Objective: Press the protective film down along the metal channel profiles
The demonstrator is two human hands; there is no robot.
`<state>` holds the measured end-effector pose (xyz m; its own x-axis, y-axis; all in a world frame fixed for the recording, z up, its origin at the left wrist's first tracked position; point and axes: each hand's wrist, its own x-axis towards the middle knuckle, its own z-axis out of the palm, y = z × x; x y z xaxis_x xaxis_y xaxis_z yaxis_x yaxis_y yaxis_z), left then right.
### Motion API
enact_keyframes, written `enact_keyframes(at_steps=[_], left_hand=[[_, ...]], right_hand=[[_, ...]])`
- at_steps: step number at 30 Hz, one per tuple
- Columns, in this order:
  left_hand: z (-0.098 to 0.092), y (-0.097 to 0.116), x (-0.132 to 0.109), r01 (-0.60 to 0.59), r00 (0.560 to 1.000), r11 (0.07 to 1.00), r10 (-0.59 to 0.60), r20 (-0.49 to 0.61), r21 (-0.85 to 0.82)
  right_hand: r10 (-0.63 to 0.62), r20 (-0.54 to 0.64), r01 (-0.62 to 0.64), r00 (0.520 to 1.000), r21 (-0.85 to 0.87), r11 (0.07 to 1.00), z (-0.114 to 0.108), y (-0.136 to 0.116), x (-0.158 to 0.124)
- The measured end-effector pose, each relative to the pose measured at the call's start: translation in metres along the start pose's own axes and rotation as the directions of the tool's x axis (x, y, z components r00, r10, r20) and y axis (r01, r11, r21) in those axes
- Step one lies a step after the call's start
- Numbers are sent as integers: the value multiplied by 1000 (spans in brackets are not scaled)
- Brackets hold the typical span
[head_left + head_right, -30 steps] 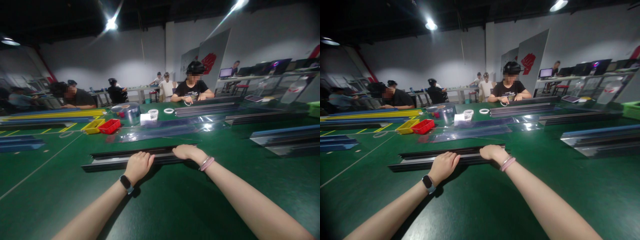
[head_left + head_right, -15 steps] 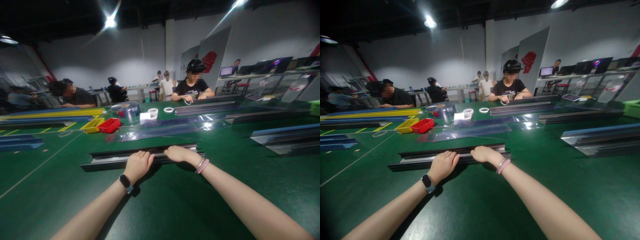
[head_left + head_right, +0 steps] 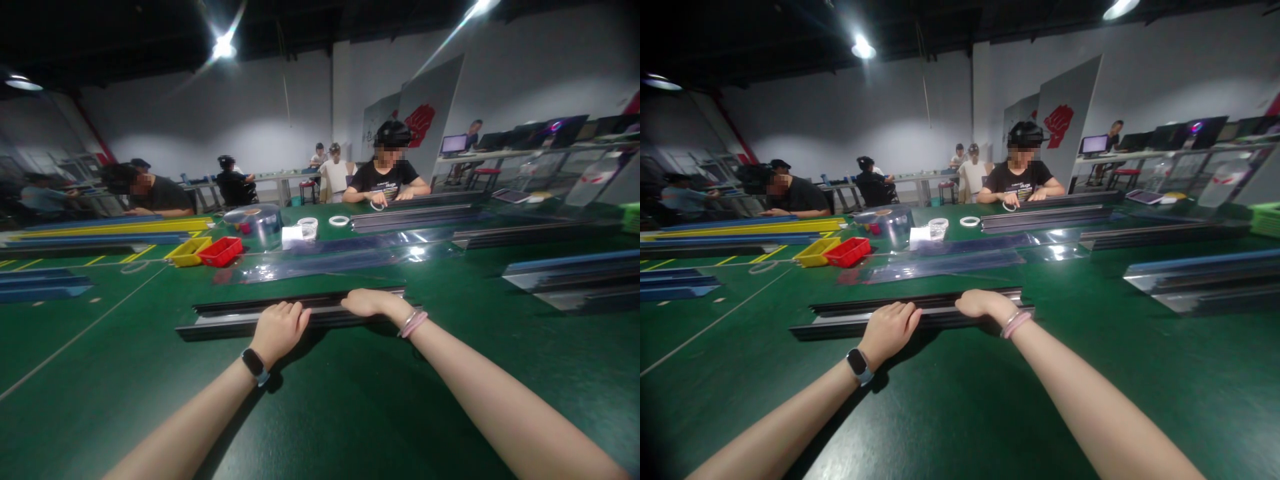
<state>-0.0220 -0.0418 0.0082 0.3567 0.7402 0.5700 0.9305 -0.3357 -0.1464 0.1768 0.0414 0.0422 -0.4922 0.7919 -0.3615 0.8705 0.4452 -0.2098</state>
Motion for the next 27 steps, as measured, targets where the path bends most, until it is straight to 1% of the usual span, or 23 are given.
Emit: enact_keyframes(at_steps=[5, 9, 13, 20, 23, 24, 25, 27], left_hand=[[1, -1, -1, 10, 1000, 1000, -10, -9, -2], [2, -2, -2, 13, 1000, 1000, -13, -17, 17], [3, -3, -2, 17, 1000, 999, -17, -3, 29], [5, -2, 0, 31, 999, 999, -32, 22, 11], [5, -2, 1, 30, 999, 999, -31, 27, 10], [5, -1, 1, 28, 999, 1000, -28, 27, 13], [5, -1, 1, 25, 999, 1000, -25, 26, 16], [4, -1, 1, 22, 999, 1000, -22, 28, 20]], right_hand=[[32, 60, -28, 998, -74, 997, -4, 7, -2], [67, 73, -60, 995, -101, 993, -4, 13, 2], [89, 62, -82, 994, -112, 990, -5, 11, -2], [99, 17, -96, 995, -116, 989, -7, -1, -11], [46, -6, -47, 999, -97, 994, -3, -10, -10], [11, -21, -13, 1000, -84, 996, 0, -13, -9], [-52, -50, 49, 997, -65, 997, 2, -16, -7], [-118, -108, 114, 987, -47, 992, 6, -20, -3]])
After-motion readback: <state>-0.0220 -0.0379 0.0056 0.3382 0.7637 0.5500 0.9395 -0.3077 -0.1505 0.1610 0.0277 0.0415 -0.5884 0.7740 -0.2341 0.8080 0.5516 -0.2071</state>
